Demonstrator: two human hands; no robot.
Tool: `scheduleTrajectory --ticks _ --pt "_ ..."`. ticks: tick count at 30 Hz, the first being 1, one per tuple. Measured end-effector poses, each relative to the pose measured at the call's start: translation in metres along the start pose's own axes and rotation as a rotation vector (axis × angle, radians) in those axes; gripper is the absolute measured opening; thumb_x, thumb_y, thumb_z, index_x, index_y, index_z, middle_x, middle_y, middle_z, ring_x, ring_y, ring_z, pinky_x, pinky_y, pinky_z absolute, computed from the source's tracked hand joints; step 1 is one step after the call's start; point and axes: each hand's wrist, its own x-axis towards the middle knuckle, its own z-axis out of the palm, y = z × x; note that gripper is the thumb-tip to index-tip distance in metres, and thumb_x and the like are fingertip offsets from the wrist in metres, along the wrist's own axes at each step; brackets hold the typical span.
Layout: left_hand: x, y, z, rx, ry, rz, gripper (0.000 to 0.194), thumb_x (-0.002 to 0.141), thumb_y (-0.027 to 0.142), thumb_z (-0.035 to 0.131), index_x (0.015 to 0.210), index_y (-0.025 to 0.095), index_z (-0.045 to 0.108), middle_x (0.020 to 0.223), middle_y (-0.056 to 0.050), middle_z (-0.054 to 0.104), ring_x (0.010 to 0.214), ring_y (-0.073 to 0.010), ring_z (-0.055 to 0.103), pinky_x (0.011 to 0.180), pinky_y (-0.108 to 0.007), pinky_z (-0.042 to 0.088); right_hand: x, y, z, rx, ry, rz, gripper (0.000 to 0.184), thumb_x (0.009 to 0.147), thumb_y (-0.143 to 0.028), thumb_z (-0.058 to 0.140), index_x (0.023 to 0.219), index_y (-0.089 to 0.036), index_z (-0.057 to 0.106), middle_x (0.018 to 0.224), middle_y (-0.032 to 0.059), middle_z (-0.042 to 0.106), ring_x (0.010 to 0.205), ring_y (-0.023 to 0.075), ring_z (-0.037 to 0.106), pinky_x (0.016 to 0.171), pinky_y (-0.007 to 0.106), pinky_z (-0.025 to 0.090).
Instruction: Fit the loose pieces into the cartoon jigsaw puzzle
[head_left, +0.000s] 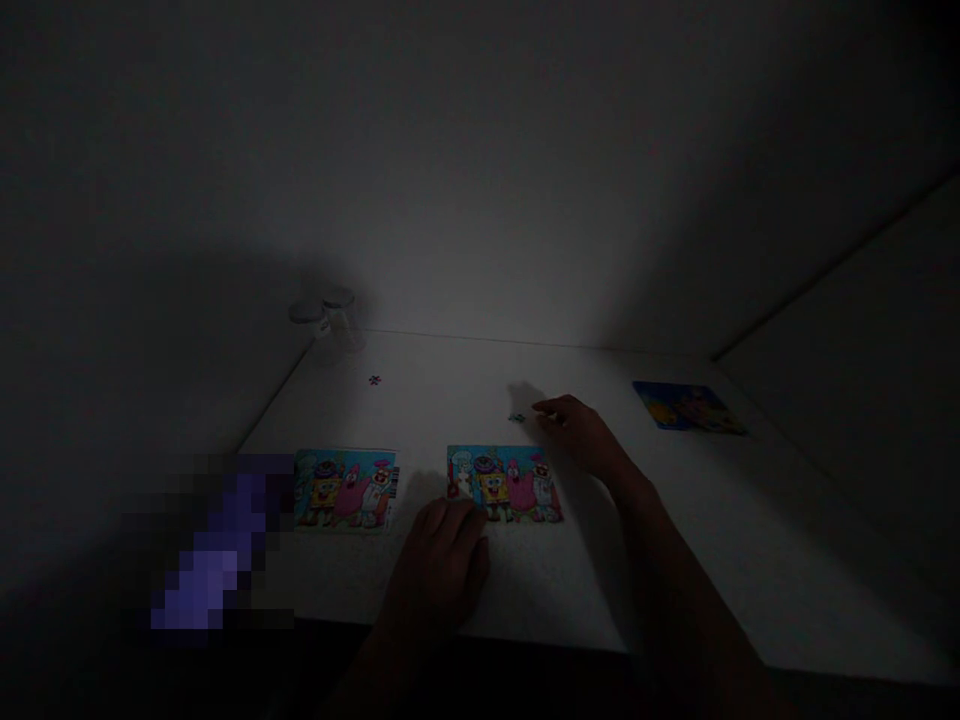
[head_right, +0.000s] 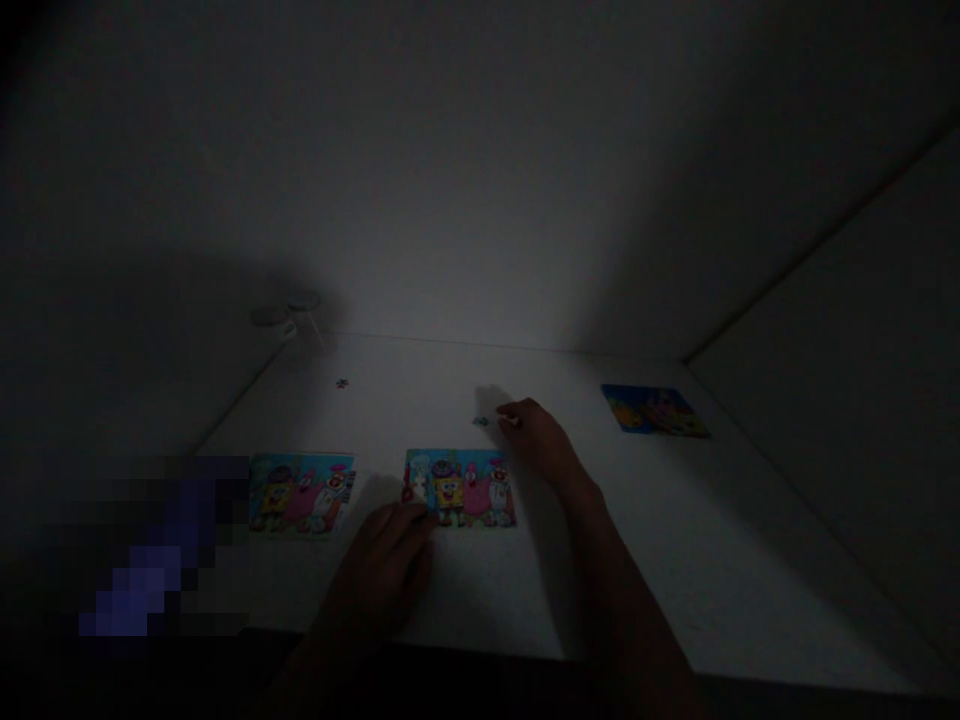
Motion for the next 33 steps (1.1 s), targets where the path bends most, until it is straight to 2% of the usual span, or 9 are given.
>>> scheduleTrajectory --ticks 3,10,15,22,27,30,33 --pt "-0.001 -0.001 0.001 0.020 0.017 0.010 0.027 0.093 0.021 0.042 0.111 0.017 0.061 0.107 -0.007 0.065 0.100 -0.0223 0.057 0.088 -0.041 0.052 0.001 0.007 0.005 -0.016 -0.030 0.015 0.029 0.091 -0.022 0.051 0.113 -0.015 0.068 0.104 0.0115 0.065 0.085 0.0189 0.062 0.081 0.031 0.048" --pt "0.000 0.000 0.000 0.003 0.001 0.007 0.026 0.092 0.018 0.043 0.110 0.017 0.061 0.108 -0.007 0.066 0.100 -0.0218 0.058 0.089 -0.041 0.052 0.001 -0.004 0.019 -0.012 -0.061 -0.053 0.027 0.090 -0.028 0.057 0.113 -0.019 0.068 0.112 0.0113 0.060 0.100 0.0207 0.058 0.089 0.031 0.045" --pt "0.001 0.001 -0.002 -0.003 0.005 0.007 0.026 0.092 0.018 0.042 0.109 0.017 0.061 0.106 -0.006 0.066 0.099 -0.0217 0.058 0.089 -0.041 0.052 0.002 -0.004 0.022 0.042 -0.061 -0.021 0.019 0.089 -0.024 0.057 0.103 -0.018 0.069 0.107 0.0086 0.060 0.094 0.0185 0.060 0.086 0.029 0.045" --pt "0.000 0.001 -0.002 0.037 0.070 0.031 0.026 0.093 0.018 0.041 0.107 0.017 0.063 0.106 -0.007 0.068 0.098 -0.0210 0.061 0.086 -0.040 0.054 0.003 -0.004 0.023 0.115 -0.043 0.007 0.015 0.084 -0.024 0.058 0.093 -0.014 0.065 0.098 0.0091 0.061 0.087 0.0192 0.058 0.079 0.030 0.044" --pt "-0.001 -0.001 0.001 0.036 0.064 0.040 0.026 0.092 0.017 0.041 0.106 0.016 0.064 0.105 -0.007 0.068 0.096 -0.0214 0.061 0.084 -0.041 0.056 0.001 -0.008 0.021 0.368 -0.114 0.005 0.014 0.080 -0.030 0.058 0.085 -0.016 0.060 0.079 0.0027 0.061 0.072 0.0170 0.056 0.065 0.028 0.041" --pt "-0.001 -0.001 0.002 0.024 0.094 0.051 0.026 0.092 0.017 0.042 0.106 0.015 0.064 0.105 -0.009 0.068 0.096 -0.0219 0.061 0.084 -0.041 0.056 0.000 -0.015 0.017 0.602 -0.113 0.014 0.022 0.076 -0.035 0.063 0.088 -0.016 0.061 0.080 0.0022 0.062 0.073 0.0164 0.056 0.064 0.027 0.042" --pt "-0.001 -0.002 0.002 0.027 0.095 0.062 0.026 0.092 0.016 0.042 0.106 0.015 0.064 0.104 -0.009 0.068 0.096 -0.0217 0.062 0.084 -0.040 0.056 -0.002 -0.023 0.013 0.780 -0.162 0.030 0.030 0.075 -0.034 0.065 0.100 -0.017 0.065 0.085 0.0029 0.064 0.074 0.0155 0.056 0.065 0.027 0.043"
